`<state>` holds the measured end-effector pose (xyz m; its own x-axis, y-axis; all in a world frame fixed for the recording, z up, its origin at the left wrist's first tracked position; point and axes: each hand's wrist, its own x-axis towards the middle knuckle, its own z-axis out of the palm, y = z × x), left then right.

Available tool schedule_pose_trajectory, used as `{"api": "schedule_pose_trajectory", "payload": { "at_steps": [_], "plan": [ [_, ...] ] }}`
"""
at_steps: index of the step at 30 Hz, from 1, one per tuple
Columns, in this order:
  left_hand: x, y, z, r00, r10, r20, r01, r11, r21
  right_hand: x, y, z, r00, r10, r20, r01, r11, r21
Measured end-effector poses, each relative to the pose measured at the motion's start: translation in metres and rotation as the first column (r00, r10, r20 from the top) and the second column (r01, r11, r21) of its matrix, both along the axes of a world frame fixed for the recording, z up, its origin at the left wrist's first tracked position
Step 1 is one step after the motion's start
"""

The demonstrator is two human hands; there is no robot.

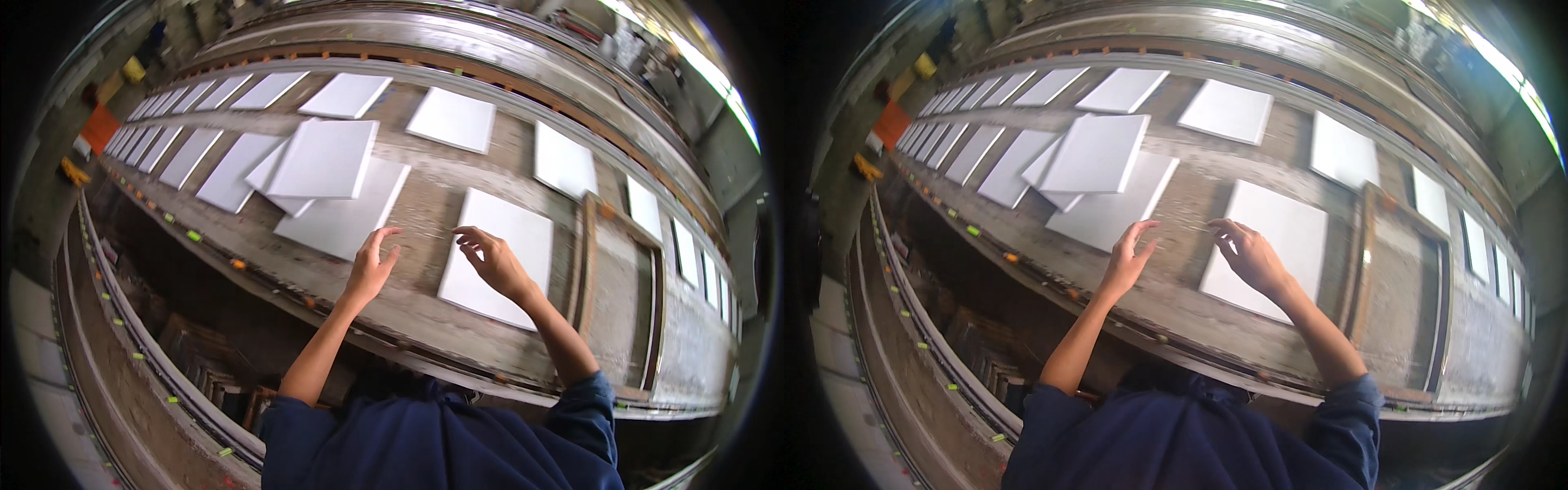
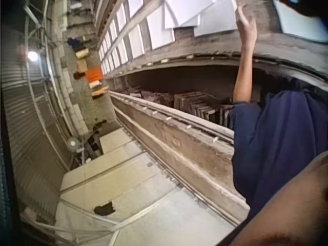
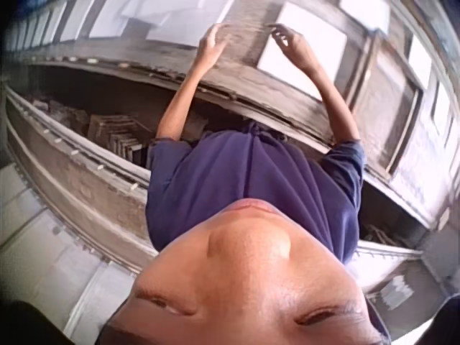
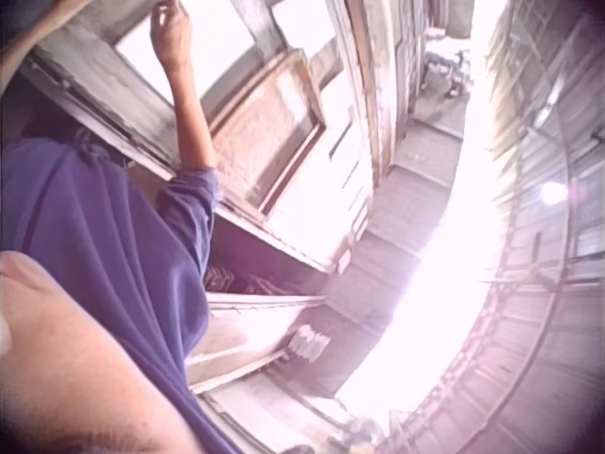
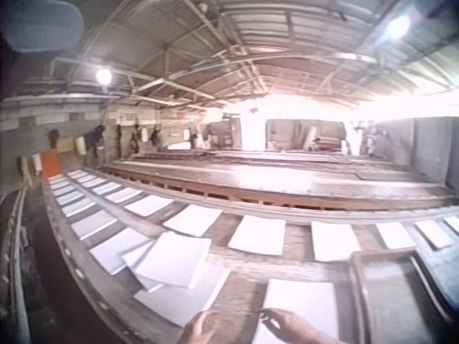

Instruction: The person repeatedly picks up white rectangular panels from a conveyor belt, places them into a wooden frame, and stacks them. The person then lifts the frame and moves it to a different location to continue stacking the panels.

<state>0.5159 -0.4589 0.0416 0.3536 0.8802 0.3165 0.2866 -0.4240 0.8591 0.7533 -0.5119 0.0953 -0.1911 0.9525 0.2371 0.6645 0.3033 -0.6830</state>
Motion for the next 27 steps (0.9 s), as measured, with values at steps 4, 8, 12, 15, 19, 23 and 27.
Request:
{"api": "schedule_pose_trajectory", "payload": {
  "at_steps": [4, 8, 12, 15, 19, 23, 27],
  "plan": [
    [-0.082, 0.047, -0.002, 0.975, 0.222, -0.007, -0.222, 0.975, 0.021, -0.078, 0.092, -0.049, 0.935, -0.090, -0.342, 0.010, 0.973, -0.229],
    [-0.156, 0.111, -0.031, 0.894, 0.418, -0.160, -0.393, 0.904, 0.167, -0.146, 0.160, -0.070, 0.728, -0.322, -0.606, -0.002, 0.882, -0.471],
    [-0.188, 0.154, -0.048, 0.824, 0.530, -0.198, -0.504, 0.847, 0.169, -0.184, 0.193, -0.076, 0.572, -0.453, -0.684, 0.015, 0.839, -0.544],
    [-0.191, 0.168, -0.044, 0.907, 0.408, -0.102, -0.412, 0.911, -0.027, -0.189, 0.209, -0.088, 0.497, -0.493, -0.714, 0.012, 0.827, -0.563],
    [-0.192, 0.172, -0.049, 0.885, 0.462, -0.051, -0.465, 0.884, -0.054, -0.186, 0.213, -0.096, 0.417, -0.505, -0.756, -0.029, 0.823, -0.567],
    [-0.192, 0.168, -0.044, 0.885, 0.466, -0.014, -0.466, 0.885, -0.004, -0.175, 0.189, -0.069, 0.384, -0.482, -0.787, -0.032, 0.845, -0.533],
    [-0.167, 0.157, -0.022, 0.892, 0.384, 0.237, -0.347, 0.920, -0.184, -0.138, 0.139, -0.022, 0.426, -0.497, -0.756, -0.006, 0.834, -0.552]
  ]
}}
